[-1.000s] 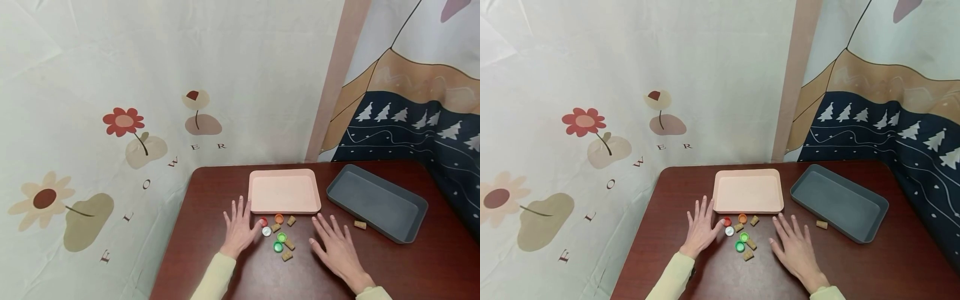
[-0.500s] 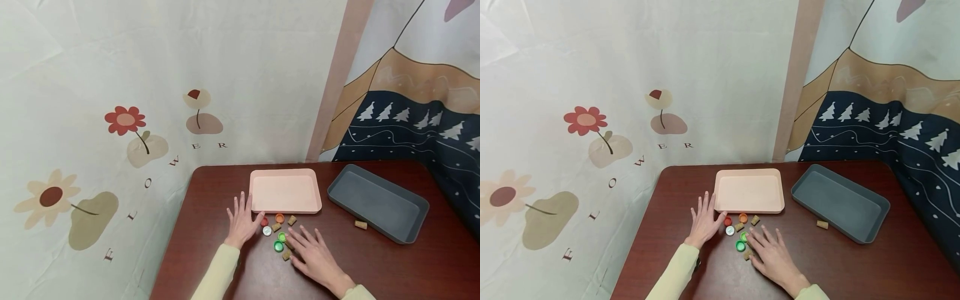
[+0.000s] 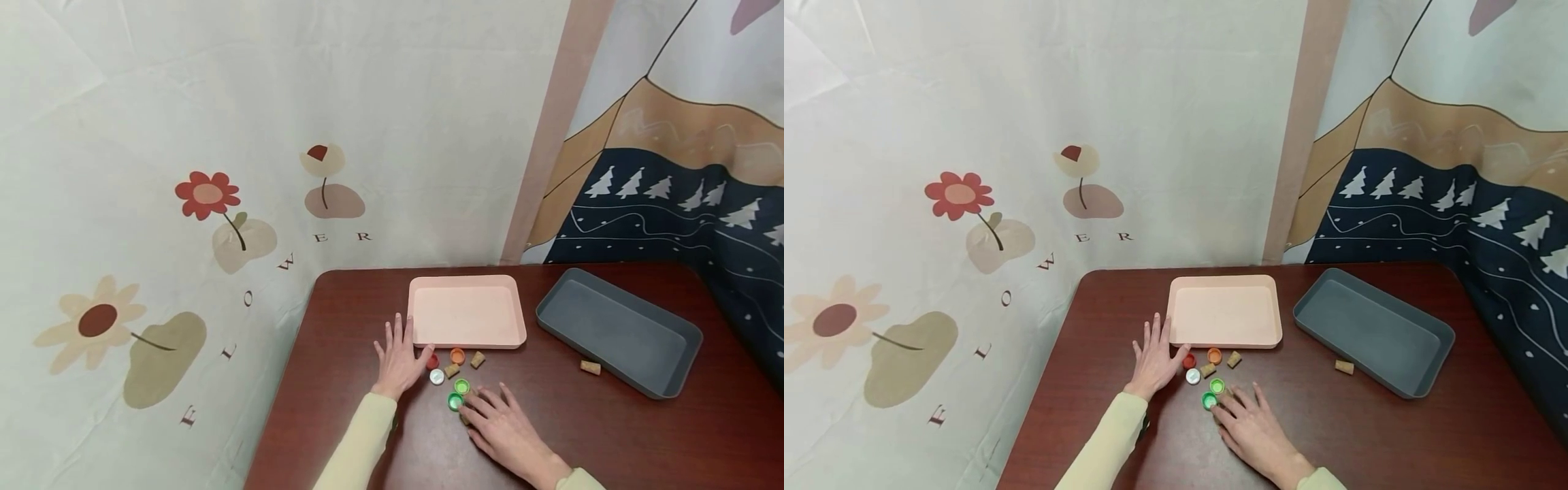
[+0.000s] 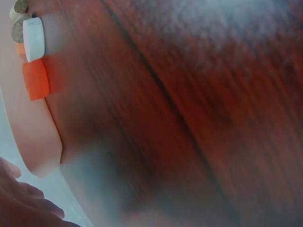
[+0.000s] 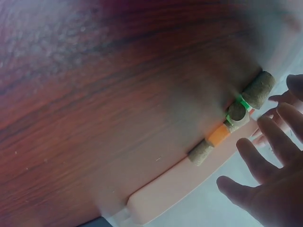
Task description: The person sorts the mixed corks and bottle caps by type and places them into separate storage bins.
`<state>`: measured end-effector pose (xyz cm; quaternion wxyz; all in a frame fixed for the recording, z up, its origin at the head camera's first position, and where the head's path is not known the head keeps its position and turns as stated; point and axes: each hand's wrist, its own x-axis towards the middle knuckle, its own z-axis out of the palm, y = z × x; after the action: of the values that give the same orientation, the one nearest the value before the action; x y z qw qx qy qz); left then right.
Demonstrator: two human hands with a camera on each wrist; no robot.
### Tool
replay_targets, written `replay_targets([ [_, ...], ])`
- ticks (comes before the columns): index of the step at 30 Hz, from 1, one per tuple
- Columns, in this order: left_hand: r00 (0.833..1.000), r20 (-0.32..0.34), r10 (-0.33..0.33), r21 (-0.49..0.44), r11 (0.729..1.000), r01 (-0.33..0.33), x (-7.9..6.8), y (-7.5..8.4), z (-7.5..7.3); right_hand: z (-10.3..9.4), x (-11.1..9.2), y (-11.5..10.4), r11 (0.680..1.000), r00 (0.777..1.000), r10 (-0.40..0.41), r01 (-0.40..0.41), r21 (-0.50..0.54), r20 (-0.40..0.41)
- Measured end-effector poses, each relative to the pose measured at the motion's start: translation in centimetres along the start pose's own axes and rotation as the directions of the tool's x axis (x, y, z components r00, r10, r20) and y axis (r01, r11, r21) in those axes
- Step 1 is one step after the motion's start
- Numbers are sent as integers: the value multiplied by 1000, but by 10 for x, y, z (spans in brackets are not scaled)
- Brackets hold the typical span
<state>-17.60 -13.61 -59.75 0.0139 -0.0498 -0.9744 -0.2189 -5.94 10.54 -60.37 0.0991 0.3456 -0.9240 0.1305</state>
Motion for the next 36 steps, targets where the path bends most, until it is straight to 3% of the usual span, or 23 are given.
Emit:
replay_targets([
  [10,1000,22,-13,12,1000,12,13,-1,6,7,1,2,997,994,-64,60,-42,-87],
  [19,1000,20,-8,19,1000,8,25,-1,9,11,3,3,996,996,-48,43,-78,-72],
  [27,998,51,-29,51,998,26,27,-2,12,3,-2,6,999,994,-5,1,-37,-107],
  [36,997,69,-36,55,998,33,26,-2,12,-17,-6,21,990,977,139,-135,38,-160],
])
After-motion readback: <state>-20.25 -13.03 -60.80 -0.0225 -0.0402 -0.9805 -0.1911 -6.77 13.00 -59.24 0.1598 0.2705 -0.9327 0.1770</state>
